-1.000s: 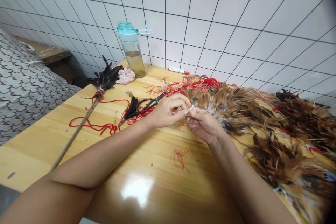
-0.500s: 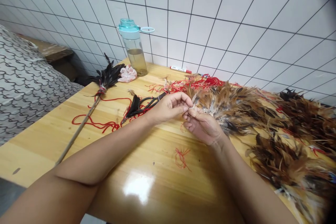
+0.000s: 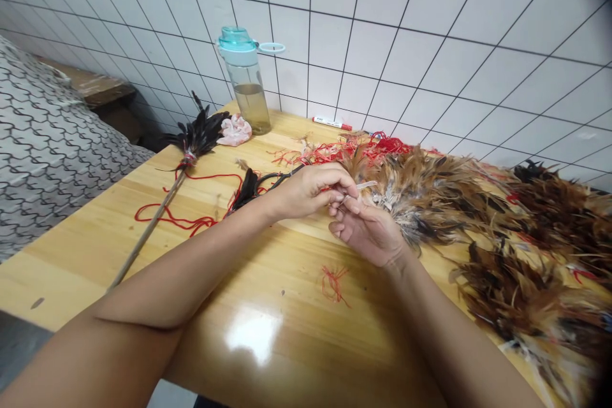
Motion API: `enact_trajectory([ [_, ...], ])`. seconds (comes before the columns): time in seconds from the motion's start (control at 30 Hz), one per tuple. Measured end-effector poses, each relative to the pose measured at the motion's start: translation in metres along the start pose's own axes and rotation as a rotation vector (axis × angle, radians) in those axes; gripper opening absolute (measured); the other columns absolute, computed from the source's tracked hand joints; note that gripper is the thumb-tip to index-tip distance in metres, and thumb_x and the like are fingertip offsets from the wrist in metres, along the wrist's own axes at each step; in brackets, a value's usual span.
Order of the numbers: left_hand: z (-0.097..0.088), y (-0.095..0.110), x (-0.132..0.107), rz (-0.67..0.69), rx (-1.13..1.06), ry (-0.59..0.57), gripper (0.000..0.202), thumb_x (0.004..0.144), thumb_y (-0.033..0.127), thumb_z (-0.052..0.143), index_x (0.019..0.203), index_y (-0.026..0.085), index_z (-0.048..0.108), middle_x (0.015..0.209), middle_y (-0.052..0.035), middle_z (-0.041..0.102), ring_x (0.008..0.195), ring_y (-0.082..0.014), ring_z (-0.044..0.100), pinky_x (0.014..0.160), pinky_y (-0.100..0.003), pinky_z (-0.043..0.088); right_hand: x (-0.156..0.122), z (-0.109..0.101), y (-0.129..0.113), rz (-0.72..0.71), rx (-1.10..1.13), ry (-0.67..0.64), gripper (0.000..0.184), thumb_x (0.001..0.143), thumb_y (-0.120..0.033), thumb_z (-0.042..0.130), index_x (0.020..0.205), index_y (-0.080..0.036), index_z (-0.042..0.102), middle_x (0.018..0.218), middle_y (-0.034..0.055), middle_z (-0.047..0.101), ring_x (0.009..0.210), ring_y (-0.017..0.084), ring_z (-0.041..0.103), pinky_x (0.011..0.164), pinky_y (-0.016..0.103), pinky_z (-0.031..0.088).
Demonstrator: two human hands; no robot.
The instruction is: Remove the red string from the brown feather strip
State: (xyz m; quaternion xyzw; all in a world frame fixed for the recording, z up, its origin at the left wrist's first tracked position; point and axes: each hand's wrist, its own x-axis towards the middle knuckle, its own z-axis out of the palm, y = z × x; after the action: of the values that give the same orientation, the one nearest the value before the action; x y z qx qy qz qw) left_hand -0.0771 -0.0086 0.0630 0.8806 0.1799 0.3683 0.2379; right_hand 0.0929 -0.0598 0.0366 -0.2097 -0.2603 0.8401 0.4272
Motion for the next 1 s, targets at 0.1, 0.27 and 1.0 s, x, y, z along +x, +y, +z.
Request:
enact_trajectory([
  [0.1, -0.003, 0.001, 0.002, 0.041, 0.033, -0.020, 0.017, 0.081, 0.010, 0.054, 0.093, 0.017, 0.065, 0.089, -0.0049, 0.065, 0.085, -0.0123, 0.061, 0.076, -0.022, 0.049, 0.001, 0.001, 0.005, -0.059, -0.011, -0.020, 0.018, 0.080, -0.015, 0.060, 0.066, -0.018, 0.049, 0.086, -0.0006, 0.054, 0.087, 0.012, 0.052, 0.069, 0.024, 0.044],
  [0.27, -0.006, 0.006, 0.004, 0.056, 0.023, -0.063, 0.022, 0.080, 0.009, 0.051, 0.093, 0.018, 0.066, 0.092, -0.0062, 0.066, 0.088, -0.0135, 0.061, 0.079, -0.024, 0.049, 0.002, -0.001, 0.011, -0.033, 0.008, -0.048, 0.026, 0.074, -0.027, 0.070, 0.062, -0.019, 0.049, 0.084, -0.0005, 0.053, 0.085, 0.014, 0.051, 0.071, 0.028, 0.044],
  [1.0, 0.022, 0.015, 0.000, -0.357, -0.632, 0.209, 0.025, 0.086, 0.033, 0.059, 0.100, 0.015, 0.049, 0.068, -0.0012, 0.066, 0.060, -0.0109, 0.065, 0.052, -0.018, 0.050, 0.004, -0.002, 0.014, -0.077, 0.083, -0.029, 0.032, 0.073, -0.033, 0.074, 0.062, -0.018, 0.048, 0.072, -0.0026, 0.045, 0.068, 0.010, 0.044, 0.060, 0.022, 0.036],
])
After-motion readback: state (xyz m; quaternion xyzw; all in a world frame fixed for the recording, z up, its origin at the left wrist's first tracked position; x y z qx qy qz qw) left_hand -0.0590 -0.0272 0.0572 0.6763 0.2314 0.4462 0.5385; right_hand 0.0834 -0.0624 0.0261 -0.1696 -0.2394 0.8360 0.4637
